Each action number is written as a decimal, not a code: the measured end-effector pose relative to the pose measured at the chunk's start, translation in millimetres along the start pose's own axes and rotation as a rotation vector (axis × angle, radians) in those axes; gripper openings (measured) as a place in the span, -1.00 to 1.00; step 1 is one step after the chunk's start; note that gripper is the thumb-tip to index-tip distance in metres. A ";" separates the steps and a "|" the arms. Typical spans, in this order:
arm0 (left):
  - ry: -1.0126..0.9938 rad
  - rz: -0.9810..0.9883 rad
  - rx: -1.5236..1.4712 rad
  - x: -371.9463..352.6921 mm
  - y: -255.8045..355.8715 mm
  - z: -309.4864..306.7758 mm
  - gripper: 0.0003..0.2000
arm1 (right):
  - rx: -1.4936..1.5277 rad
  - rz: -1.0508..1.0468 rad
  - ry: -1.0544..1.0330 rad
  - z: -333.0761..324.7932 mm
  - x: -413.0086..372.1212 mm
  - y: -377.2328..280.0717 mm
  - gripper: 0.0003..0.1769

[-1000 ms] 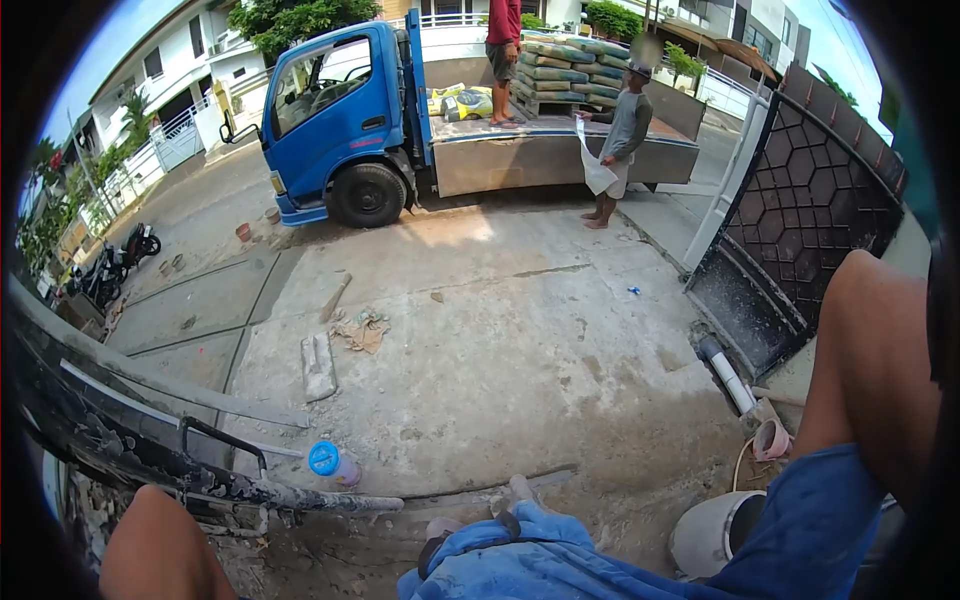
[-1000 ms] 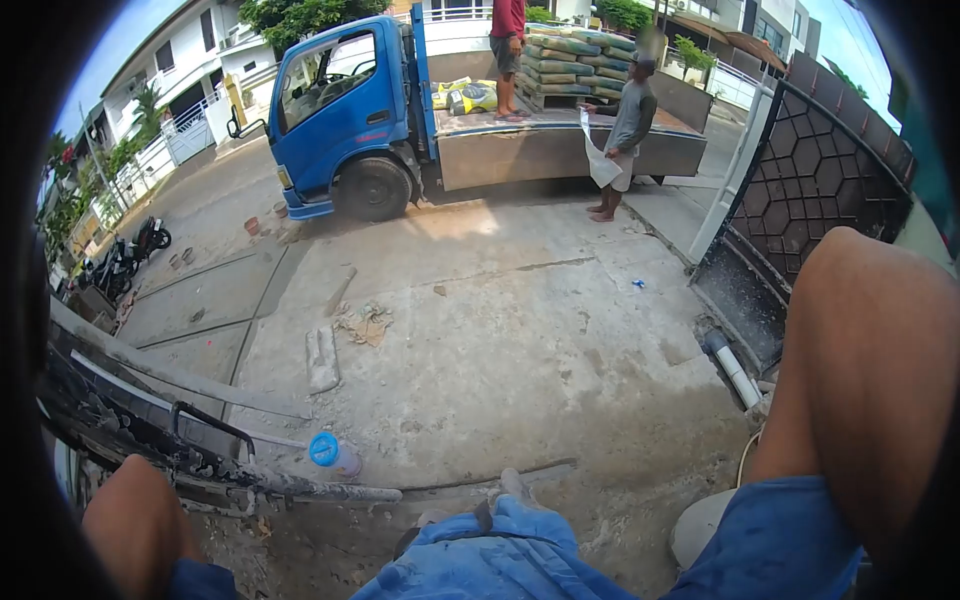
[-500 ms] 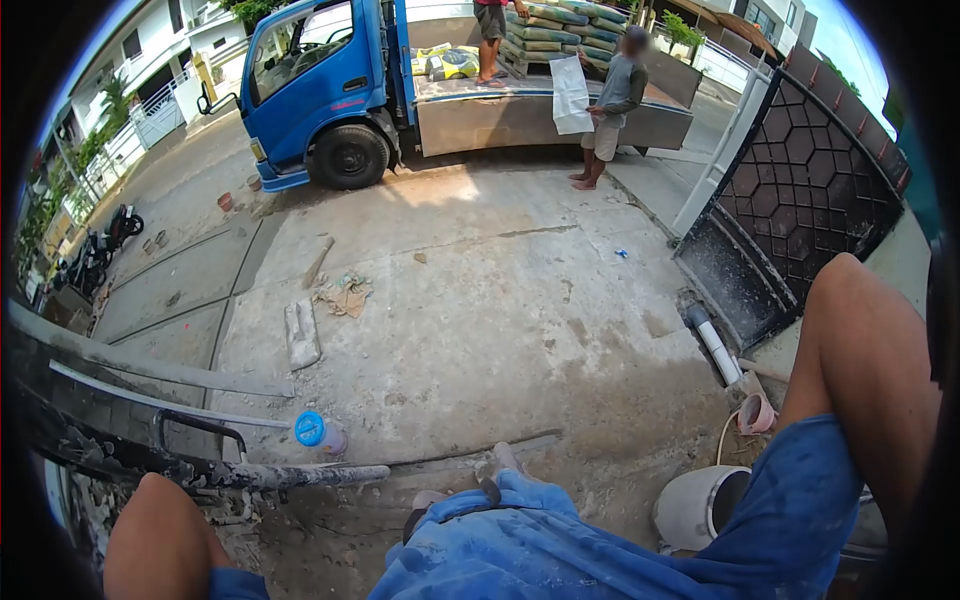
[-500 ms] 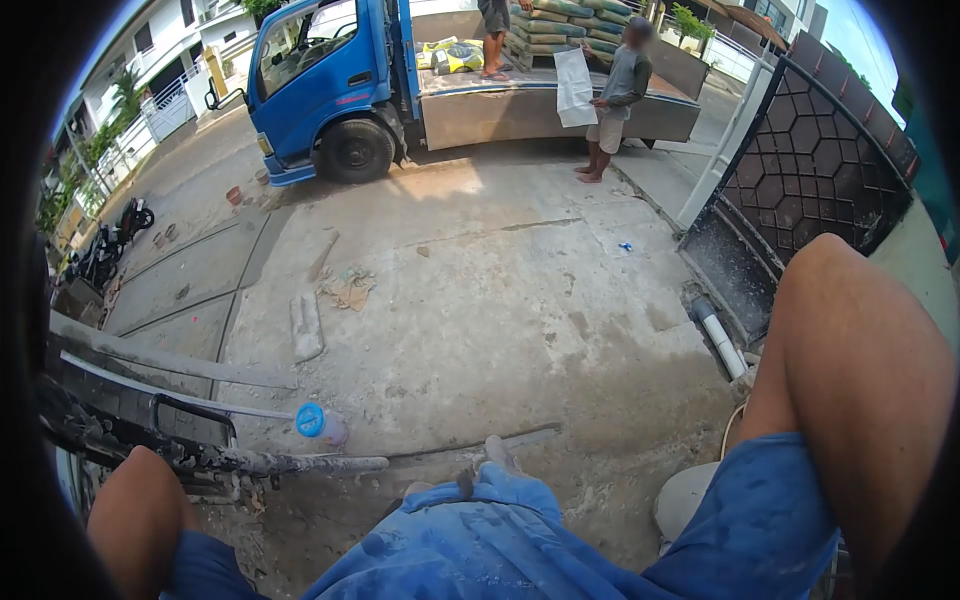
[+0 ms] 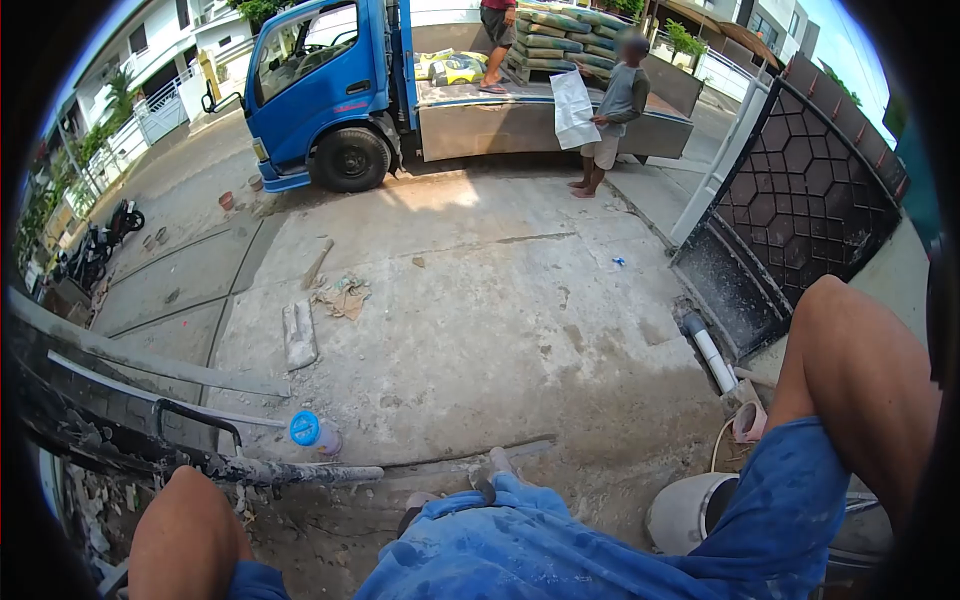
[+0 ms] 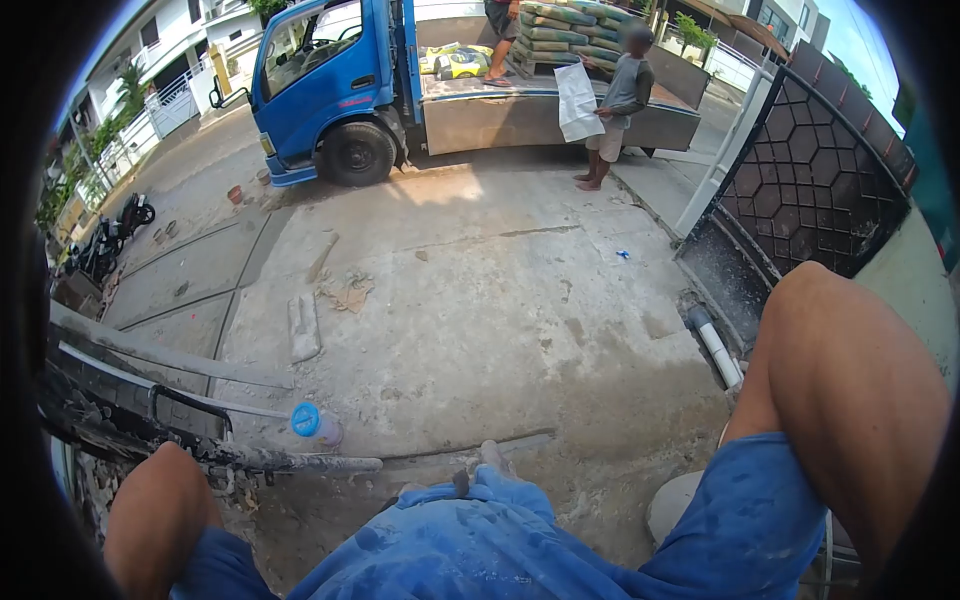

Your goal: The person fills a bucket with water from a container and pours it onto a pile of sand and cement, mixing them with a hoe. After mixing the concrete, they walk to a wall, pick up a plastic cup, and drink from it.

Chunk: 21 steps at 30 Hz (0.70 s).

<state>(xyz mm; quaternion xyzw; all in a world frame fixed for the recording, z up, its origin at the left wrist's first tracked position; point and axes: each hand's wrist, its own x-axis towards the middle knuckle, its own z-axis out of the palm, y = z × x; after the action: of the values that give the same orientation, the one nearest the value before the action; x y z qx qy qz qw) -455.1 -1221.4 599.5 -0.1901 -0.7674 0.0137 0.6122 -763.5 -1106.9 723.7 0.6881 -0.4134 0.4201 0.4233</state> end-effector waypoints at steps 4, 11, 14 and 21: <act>0.009 -0.001 -0.011 -2.5 4.3 4.8 -0.53 | 0.004 -0.003 0.017 -3.6 -5.9 1.5 -0.55; 0.008 -0.011 -0.037 -6.2 5.6 12.0 -0.53 | 0.012 -0.011 0.038 -6.3 -6.1 6.4 -0.52; 0.012 -0.006 -0.055 -8.6 3.5 14.5 -0.53 | 0.009 -0.025 0.045 -6.5 -5.1 4.7 -0.51; 0.029 -0.027 -0.119 -16.0 -2.1 20.5 -0.53 | 0.058 -0.086 0.117 -21.2 -6.2 -9.7 -0.48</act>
<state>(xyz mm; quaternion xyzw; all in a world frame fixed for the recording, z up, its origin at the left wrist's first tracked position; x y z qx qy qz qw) -472.2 -1224.0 580.0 -0.2158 -0.7603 -0.0429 0.6111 -761.3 -1083.0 721.8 0.6915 -0.3457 0.4527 0.4442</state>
